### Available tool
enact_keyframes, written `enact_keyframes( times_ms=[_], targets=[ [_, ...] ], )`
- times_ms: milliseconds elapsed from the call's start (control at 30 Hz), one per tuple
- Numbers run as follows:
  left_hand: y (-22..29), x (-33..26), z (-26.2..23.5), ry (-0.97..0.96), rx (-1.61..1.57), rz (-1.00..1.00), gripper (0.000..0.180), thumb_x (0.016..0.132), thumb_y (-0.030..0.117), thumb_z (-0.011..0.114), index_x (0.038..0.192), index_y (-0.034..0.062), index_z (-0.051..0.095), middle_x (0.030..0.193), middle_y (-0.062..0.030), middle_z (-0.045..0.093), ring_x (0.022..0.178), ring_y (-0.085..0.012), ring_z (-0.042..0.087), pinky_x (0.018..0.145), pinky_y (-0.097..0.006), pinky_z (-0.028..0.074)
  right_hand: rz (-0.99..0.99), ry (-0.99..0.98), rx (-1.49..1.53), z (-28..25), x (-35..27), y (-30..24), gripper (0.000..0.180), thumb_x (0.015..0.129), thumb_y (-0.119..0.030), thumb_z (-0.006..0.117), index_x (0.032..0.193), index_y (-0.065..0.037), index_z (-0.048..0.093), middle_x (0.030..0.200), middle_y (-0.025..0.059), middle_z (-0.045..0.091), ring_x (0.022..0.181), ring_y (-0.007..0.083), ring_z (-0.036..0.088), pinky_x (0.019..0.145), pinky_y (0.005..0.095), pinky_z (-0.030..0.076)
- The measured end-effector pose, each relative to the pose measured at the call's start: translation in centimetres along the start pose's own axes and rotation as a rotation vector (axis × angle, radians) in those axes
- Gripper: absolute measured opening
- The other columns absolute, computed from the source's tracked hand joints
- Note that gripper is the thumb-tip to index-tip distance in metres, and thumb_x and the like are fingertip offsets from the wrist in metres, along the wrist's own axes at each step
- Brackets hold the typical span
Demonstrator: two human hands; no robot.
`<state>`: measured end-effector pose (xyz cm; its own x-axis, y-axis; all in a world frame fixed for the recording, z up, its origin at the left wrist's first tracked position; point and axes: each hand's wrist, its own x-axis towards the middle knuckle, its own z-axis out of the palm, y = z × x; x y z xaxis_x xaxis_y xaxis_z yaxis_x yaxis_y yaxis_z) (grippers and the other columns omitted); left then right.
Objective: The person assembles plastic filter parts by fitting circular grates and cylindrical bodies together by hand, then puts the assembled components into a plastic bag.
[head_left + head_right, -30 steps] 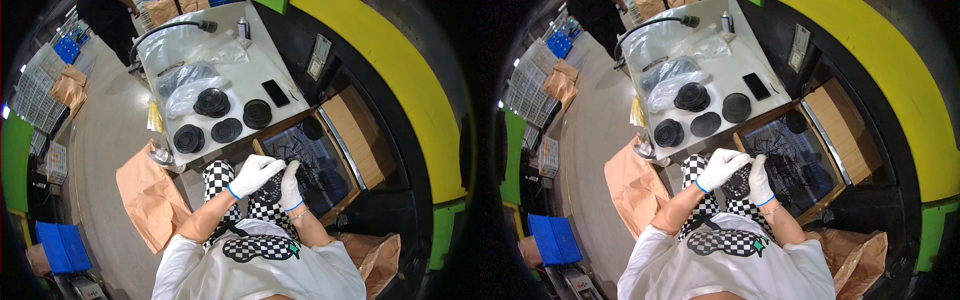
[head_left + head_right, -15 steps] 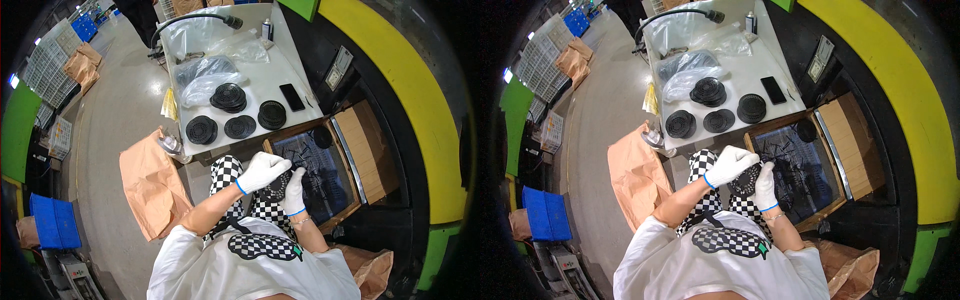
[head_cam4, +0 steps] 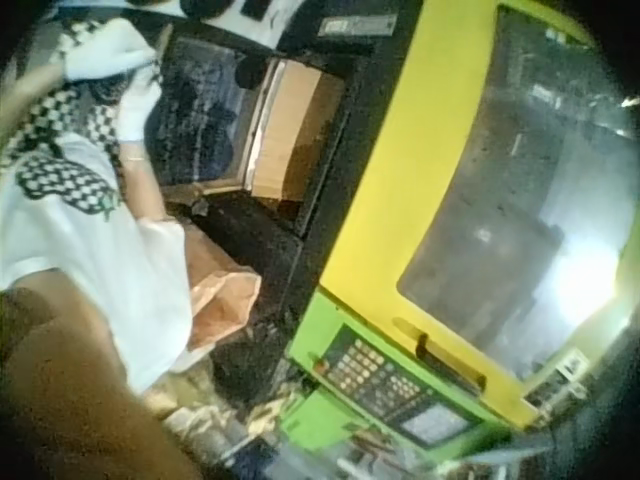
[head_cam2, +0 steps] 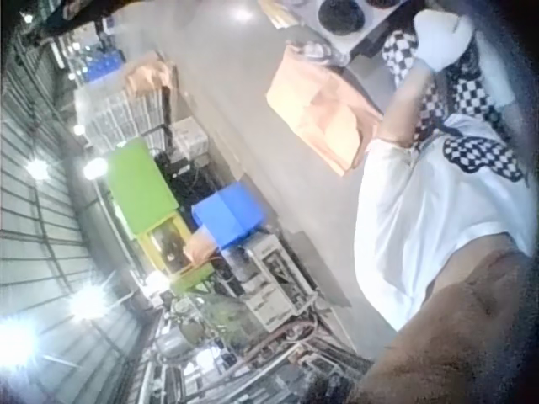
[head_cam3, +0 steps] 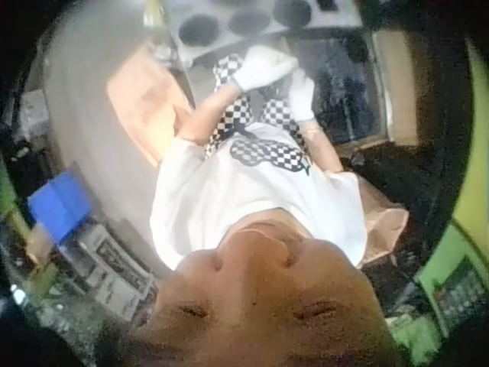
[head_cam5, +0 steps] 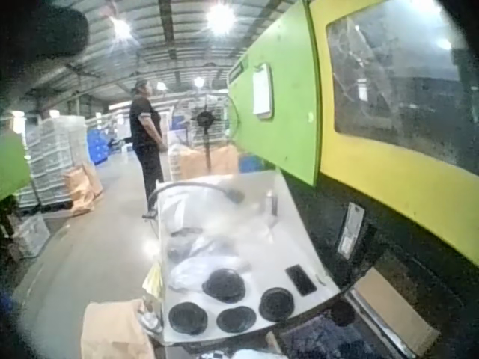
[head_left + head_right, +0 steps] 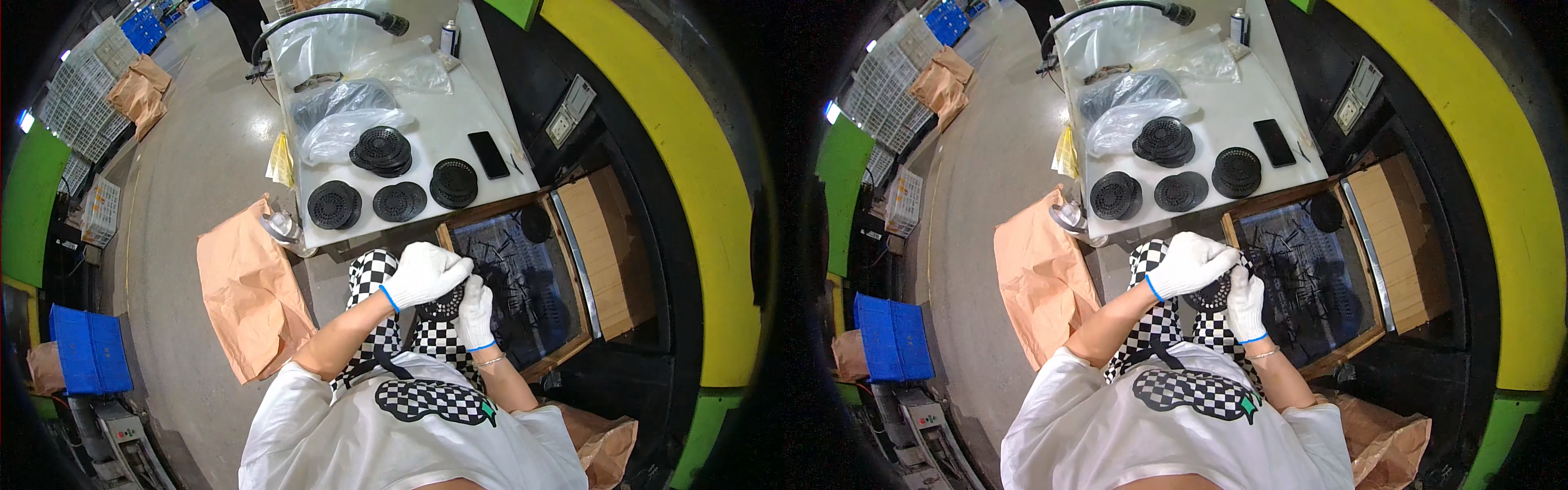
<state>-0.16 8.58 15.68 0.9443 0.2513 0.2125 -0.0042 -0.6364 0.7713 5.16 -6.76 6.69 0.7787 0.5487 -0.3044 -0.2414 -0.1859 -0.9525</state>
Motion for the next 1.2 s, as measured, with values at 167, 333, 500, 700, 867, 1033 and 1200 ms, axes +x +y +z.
enact_keyframes(
  times_ms=[167, 333, 500, 700, 867, 1033, 1200],
  targets=[
    [-0.8, -0.8, 3.6, 0.163, -1.029, -0.398, 0.033, 0.093, 0.024, 0.061, 0.069, 0.0020, 0.064, 0.065, 0.0086, 0.050, 0.061, -0.0018, 0.039, 0.052, -0.025, 0.033, 0.341, -0.208, 0.959, 2.2, -0.7, -3.8, 0.083, 0.087, -0.078, 0.030, 0.129, -0.009, 0.052, 0.121, 0.0077, 0.060, 0.109, 0.0209, 0.060, 0.090, 0.0372, 0.053],
    [-4.4, -0.3, 1.9, 0.093, -0.750, -0.450, 0.032, 0.094, 0.028, 0.061, 0.073, 0.0031, 0.066, 0.067, 0.0076, 0.053, 0.061, -0.0019, 0.043, 0.054, -0.022, 0.036, 0.353, -0.119, 0.682, 3.0, 2.3, -5.1, 0.060, 0.096, -0.057, 0.043, 0.114, -0.003, 0.061, 0.097, 0.0051, 0.066, 0.081, 0.0149, 0.065, 0.072, 0.0293, 0.055],
    [-12.2, 2.4, 0.1, 0.480, -0.396, -0.640, 0.044, 0.094, 0.039, 0.058, 0.076, 0.0008, 0.067, 0.058, -0.0011, 0.051, 0.058, -0.0084, 0.045, 0.054, -0.030, 0.038, 0.058, -0.146, 0.017, 3.9, 9.5, -7.2, 0.013, 0.087, -0.017, 0.069, 0.087, -0.005, 0.064, 0.073, -0.0001, 0.062, 0.050, 0.0054, 0.048, 0.045, 0.0200, 0.037],
    [-14.0, 4.3, -1.8, -0.001, 0.519, -0.713, 0.107, 0.070, 0.047, 0.077, 0.153, 0.0178, 0.014, 0.145, -0.0332, 0.031, 0.092, -0.0392, 0.068, 0.076, -0.043, 0.055, -0.181, -0.048, -0.458, 6.7, 19.6, -2.9, 0.034, 0.084, -0.030, 0.070, 0.090, 0.003, 0.062, 0.072, 0.0147, 0.064, 0.061, 0.0267, 0.065, 0.057, 0.0389, 0.048],
    [-15.2, 5.8, -1.1, -0.069, 0.612, -0.701, 0.106, 0.067, 0.029, 0.079, 0.152, 0.0259, 0.016, 0.128, -0.0292, 0.044, 0.089, -0.0371, 0.067, 0.073, -0.045, 0.055, -0.468, -0.003, -0.885, 9.5, 21.2, -1.5, 0.043, 0.082, -0.025, 0.068, 0.117, -0.002, 0.056, 0.107, 0.0220, 0.065, 0.101, 0.0403, 0.061, 0.087, 0.0462, 0.049],
    [-16.2, 6.3, -0.3, -0.027, 0.566, -0.621, 0.095, 0.068, 0.026, 0.077, 0.149, 0.0227, 0.028, 0.113, -0.0213, 0.048, 0.088, -0.0370, 0.065, 0.072, -0.046, 0.054, -0.337, -0.043, -0.679, 9.3, 21.7, -0.7, 0.053, 0.083, -0.026, 0.069, 0.127, -0.003, 0.052, 0.115, 0.0232, 0.063, 0.106, 0.0386, 0.061, 0.091, 0.0437, 0.048],
    [-14.4, 3.9, -1.8, 0.125, 0.586, -0.460, 0.087, 0.069, 0.029, 0.077, 0.145, 0.0188, 0.035, 0.130, -0.0225, 0.047, 0.100, -0.0370, 0.062, 0.080, -0.045, 0.053, -0.373, 0.138, -0.335, 4.7, 17.1, -0.5, 0.038, 0.091, -0.020, 0.064, 0.121, 0.003, 0.057, 0.114, 0.0171, 0.066, 0.107, 0.0233, 0.064, 0.093, 0.0351, 0.048]
  ],
)
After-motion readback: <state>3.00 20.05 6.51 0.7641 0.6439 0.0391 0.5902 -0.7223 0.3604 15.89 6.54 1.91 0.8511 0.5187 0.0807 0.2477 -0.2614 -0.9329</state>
